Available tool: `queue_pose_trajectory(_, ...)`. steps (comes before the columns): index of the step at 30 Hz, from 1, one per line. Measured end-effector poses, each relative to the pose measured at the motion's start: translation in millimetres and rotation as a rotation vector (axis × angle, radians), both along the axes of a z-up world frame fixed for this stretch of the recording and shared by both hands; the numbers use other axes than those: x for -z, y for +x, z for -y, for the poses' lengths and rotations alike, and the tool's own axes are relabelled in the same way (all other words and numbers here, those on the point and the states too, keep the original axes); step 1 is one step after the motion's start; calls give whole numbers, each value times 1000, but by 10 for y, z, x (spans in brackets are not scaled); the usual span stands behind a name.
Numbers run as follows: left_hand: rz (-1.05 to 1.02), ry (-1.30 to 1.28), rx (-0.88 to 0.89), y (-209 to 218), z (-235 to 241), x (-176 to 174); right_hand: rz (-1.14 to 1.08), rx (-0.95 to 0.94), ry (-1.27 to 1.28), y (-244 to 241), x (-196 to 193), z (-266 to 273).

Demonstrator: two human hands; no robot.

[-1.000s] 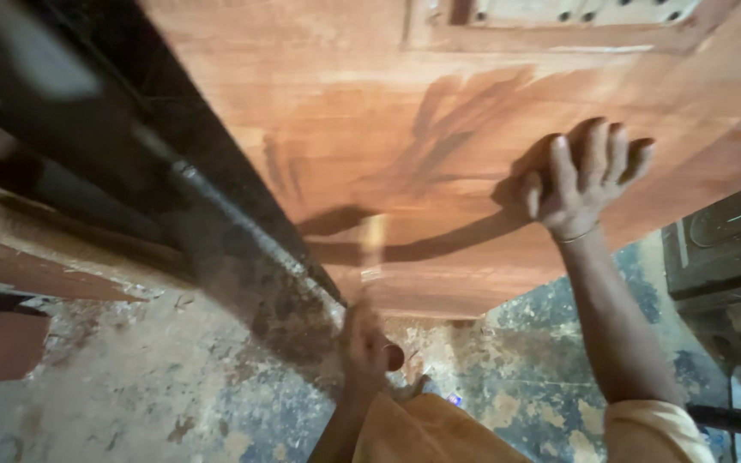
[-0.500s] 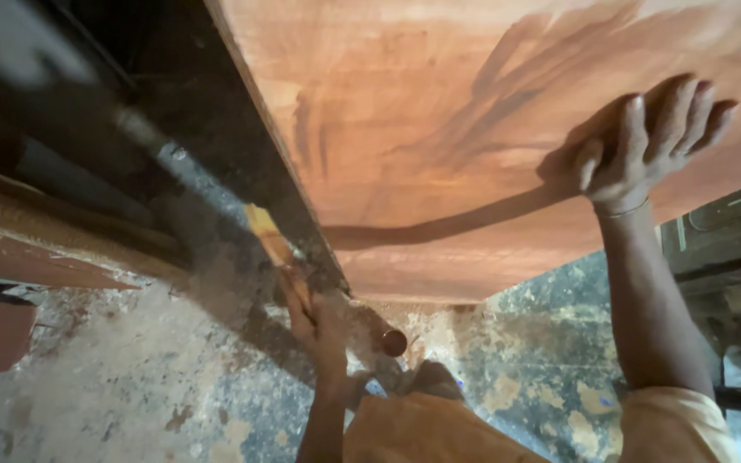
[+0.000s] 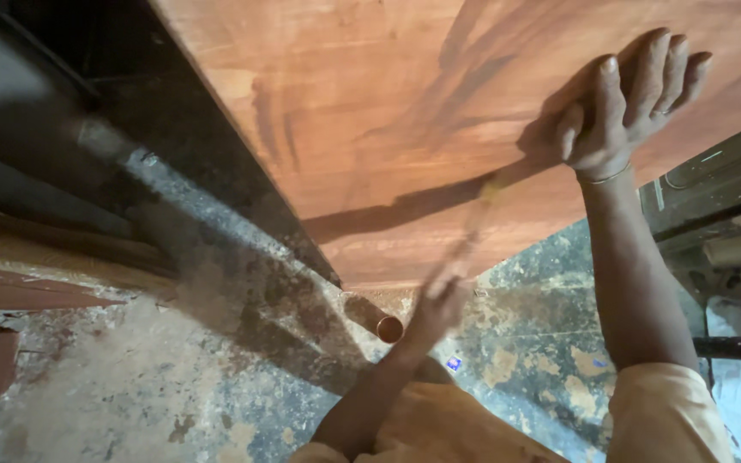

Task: The person paints a wooden door with a reddish-brown finish using a paintbrush. They repeatedly dip the brush into a small container on the floor and apply the finish to the door surface, working from the upper panels down to the bottom edge.

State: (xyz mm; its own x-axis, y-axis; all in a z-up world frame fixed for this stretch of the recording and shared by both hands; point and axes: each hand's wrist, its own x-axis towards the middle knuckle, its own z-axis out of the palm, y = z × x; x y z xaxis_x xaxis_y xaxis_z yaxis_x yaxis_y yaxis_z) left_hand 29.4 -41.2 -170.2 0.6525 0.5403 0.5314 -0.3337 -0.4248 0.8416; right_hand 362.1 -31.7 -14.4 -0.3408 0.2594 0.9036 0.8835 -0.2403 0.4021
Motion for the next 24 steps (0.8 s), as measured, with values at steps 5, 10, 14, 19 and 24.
queue_pose_trajectory(5,-255,-582,-323,-953,-341,-133,-46,10,-13,-23,17,-9)
queue_pose_trajectory(10,199,-771,-674,-1526,-573,-243,-45,3,-11,-61,-57,-36)
queue_pose_trajectory(14,41,-749,-787,-1262,-500,-75,-64,14,-12,-116,-20,5)
queue_pose_trajectory(19,-13,-161,-300,-332,-17,147,-48,-6,22,-83,-19,-54)
queue_pose_trajectory(24,121,-703,352,-11,359,-90,-60,8,37,-58,17,-19)
